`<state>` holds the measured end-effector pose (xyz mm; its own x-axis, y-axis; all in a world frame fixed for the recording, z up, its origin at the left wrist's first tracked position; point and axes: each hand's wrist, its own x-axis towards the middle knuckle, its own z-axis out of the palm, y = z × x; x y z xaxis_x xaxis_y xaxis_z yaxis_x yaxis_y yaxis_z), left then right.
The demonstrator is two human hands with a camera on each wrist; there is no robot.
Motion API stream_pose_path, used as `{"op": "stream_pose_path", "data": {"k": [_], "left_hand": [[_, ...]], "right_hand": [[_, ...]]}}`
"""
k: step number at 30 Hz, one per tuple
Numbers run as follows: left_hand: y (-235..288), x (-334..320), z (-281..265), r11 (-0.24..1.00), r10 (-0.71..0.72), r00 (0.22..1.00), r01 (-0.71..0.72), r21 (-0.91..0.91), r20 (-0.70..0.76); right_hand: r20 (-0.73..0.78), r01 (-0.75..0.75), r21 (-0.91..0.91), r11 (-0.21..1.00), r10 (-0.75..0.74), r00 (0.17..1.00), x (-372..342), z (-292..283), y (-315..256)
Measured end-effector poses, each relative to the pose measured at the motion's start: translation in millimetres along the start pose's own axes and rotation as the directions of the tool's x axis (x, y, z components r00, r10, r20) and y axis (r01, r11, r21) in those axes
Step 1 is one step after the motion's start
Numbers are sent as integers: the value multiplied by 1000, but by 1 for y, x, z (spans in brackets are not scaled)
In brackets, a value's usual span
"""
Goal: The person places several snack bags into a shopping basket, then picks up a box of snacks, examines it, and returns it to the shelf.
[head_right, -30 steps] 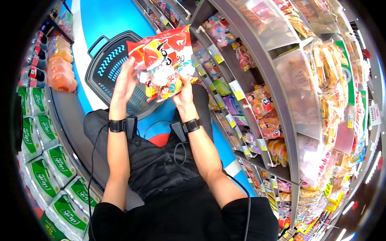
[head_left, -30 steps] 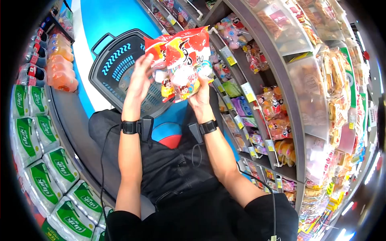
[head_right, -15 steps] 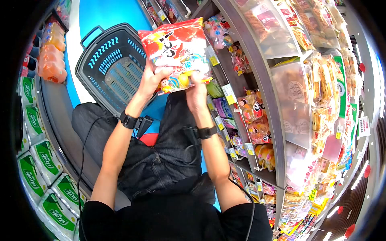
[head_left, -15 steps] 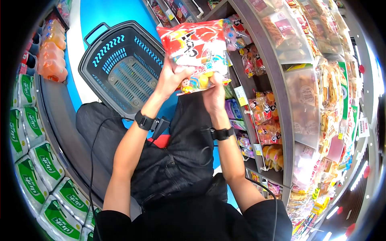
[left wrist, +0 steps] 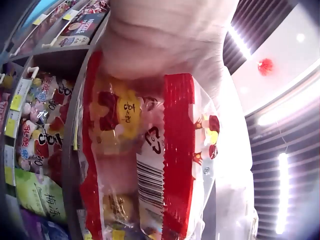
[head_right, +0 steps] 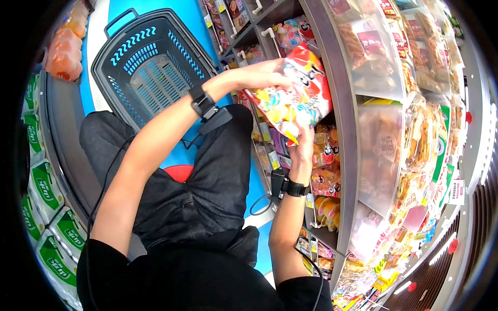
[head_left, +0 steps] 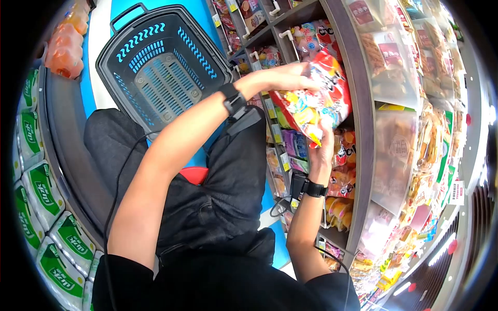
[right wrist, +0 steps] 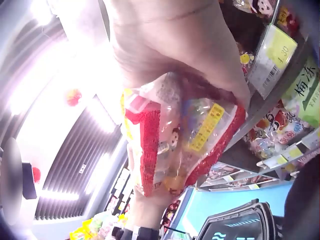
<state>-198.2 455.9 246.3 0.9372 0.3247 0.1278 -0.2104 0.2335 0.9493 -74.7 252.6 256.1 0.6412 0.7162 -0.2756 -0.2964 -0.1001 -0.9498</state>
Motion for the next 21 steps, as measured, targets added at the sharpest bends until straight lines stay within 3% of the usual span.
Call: {"op": "stream_pose_path", "data": {"k": [2,3,4,6,8,12,13,14,15,16,17,19,20,21], "left_hand": [[4,19,8,996,91,995,-91,2,42],[17,23,10,988,111,992,-116,98,55],[10,43,11,933,-34,997,58,354,-72],[-4,76,11,911,60,996,-27,411,-69],[1,105,8,862,-110,993,117,494,-42],[-36,174,-6,703,77,994,-107,704,74],[-34,176,-6,664,75,994,-109,739,80],[-33,175,-8,631,-33,999,-9,776,39],[-34,170,-8,588,-33,999,-5,809,30],[-32,162,-8,545,-33,999,1,838,20],[-32,152,-9,596,-60,998,29,803,9],[-58,136,-18,621,187,980,-66,781,-66],[-73,135,-19,647,276,956,-110,754,-98],[-72,128,-17,656,224,963,-34,754,-151]], "right_hand": [[-49,66,-4,998,-66,997,9,-6,-5],[13,71,3,997,-71,997,15,-16,-7],[-25,94,72,993,-92,995,16,-3,-12],[-51,124,134,983,-118,992,31,-4,-12],[-67,153,125,980,-145,987,60,-24,-10],[-310,265,-36,964,-263,914,98,-25,-5],[-387,227,-21,974,-217,896,104,-17,-6],[-461,192,-2,981,-172,871,108,-9,-7],[-519,224,11,975,-186,835,107,3,-5],[-495,214,-7,977,-189,848,110,-1,1],[-435,248,-72,966,-254,864,112,-6,8],[-317,287,-178,941,-331,889,112,-4,15],[-330,183,-259,948,-265,906,109,-8,14],[-317,182,-257,949,-260,912,107,-8,14]]}}
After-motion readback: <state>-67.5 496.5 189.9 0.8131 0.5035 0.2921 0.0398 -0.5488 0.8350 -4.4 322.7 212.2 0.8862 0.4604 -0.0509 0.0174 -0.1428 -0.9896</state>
